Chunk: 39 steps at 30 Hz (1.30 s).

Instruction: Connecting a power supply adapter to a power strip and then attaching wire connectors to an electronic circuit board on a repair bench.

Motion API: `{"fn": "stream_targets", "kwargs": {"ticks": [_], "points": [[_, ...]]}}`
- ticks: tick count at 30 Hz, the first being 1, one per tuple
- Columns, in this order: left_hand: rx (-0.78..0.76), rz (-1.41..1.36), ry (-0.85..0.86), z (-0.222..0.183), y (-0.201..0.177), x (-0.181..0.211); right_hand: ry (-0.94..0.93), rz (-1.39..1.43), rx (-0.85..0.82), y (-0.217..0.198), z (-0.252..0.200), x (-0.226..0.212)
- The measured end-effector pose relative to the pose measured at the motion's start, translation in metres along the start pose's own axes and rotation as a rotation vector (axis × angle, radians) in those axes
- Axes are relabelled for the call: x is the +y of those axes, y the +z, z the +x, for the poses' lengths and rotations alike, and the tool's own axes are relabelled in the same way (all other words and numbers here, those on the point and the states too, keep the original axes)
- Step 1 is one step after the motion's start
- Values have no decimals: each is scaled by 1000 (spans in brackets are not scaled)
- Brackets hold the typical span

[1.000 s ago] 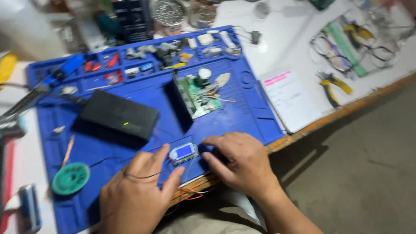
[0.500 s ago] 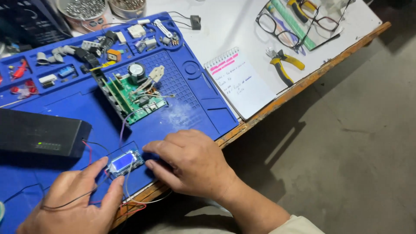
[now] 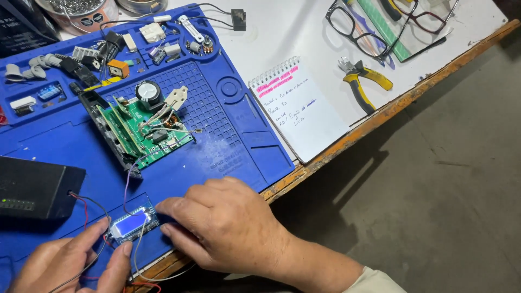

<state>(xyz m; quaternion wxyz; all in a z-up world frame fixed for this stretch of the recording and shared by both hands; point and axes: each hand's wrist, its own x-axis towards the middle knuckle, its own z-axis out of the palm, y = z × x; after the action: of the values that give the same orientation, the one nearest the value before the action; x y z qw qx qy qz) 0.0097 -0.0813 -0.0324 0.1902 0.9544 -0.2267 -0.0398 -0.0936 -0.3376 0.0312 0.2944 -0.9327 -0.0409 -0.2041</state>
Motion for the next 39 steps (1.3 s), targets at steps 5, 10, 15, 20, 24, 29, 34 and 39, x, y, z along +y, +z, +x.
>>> {"fn": "stream_targets", "kwargs": {"ticks": [5,10,15,20,24,29,34,39], "points": [[45,-121,-16,-2,7,-4,-13,15,-10,-2,3,2],[-19,17,162,8,26,-49,-14,7,-6,-2,2,2],[-108,98,-20,4,23,-38,-24,22,-10,-3,2,3],[23,50,12,-4,15,-18,-8,-3,-24,-4,5,1],[-47,131,2,-3,16,-22,-17,1,-29,-4,6,2],[72,-36,20,-9,24,-21,-13,-20,-33,-3,6,0],[106,-51,50,-8,13,-10,-4,-23,-38,-2,6,-1],[141,12,80,-2,7,0,-20,-20,-40,-5,7,-1]]}}
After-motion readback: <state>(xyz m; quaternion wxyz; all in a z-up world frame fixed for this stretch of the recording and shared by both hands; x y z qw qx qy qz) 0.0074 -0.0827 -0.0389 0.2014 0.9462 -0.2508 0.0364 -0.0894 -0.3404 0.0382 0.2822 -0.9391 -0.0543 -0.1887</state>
